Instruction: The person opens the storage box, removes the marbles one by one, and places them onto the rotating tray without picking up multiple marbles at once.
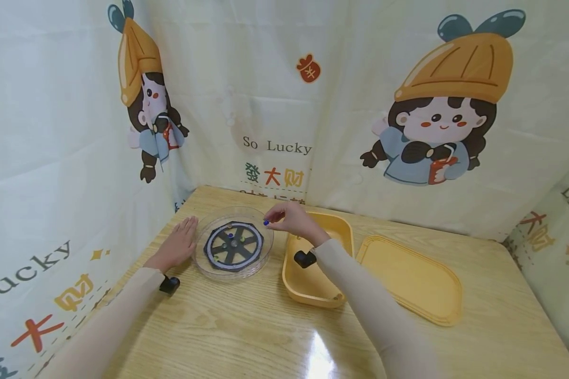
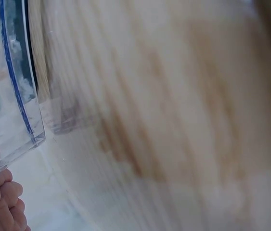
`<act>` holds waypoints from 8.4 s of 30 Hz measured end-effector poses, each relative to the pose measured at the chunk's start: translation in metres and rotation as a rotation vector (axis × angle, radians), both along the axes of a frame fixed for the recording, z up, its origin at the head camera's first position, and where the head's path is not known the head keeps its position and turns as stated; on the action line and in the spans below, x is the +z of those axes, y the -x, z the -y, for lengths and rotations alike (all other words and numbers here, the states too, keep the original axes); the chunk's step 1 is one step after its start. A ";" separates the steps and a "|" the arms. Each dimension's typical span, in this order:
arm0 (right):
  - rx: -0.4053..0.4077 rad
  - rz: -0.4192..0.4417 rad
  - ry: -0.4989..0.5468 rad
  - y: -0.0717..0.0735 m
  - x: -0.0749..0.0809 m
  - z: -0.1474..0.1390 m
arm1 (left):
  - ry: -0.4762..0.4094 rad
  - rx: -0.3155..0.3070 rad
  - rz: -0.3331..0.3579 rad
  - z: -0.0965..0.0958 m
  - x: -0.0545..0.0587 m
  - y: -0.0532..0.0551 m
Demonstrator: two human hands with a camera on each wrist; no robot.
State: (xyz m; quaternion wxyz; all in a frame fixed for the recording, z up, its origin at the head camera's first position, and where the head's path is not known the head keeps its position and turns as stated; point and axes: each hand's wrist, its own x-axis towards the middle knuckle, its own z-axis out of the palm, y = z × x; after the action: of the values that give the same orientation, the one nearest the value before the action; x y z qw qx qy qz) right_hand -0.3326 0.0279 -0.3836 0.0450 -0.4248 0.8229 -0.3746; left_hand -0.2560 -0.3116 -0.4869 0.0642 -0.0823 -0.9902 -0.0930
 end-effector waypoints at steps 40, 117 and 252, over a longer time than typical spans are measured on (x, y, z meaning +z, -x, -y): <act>0.094 0.039 -0.234 0.018 -0.044 0.148 | 0.017 0.006 -0.013 0.000 -0.001 0.002; 0.164 -0.228 -0.301 -0.017 0.009 0.031 | 0.026 0.029 -0.018 -0.006 0.003 -0.003; -0.172 0.041 -0.101 0.048 -0.025 0.006 | 0.003 0.036 -0.006 -0.007 0.003 -0.003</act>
State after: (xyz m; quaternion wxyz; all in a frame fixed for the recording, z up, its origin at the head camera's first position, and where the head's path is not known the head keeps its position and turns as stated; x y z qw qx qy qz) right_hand -0.3809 0.0219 -0.4090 0.0509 -0.3421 0.8731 -0.3435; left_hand -0.2527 -0.3050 -0.4843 0.0686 -0.0648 -0.9915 -0.0900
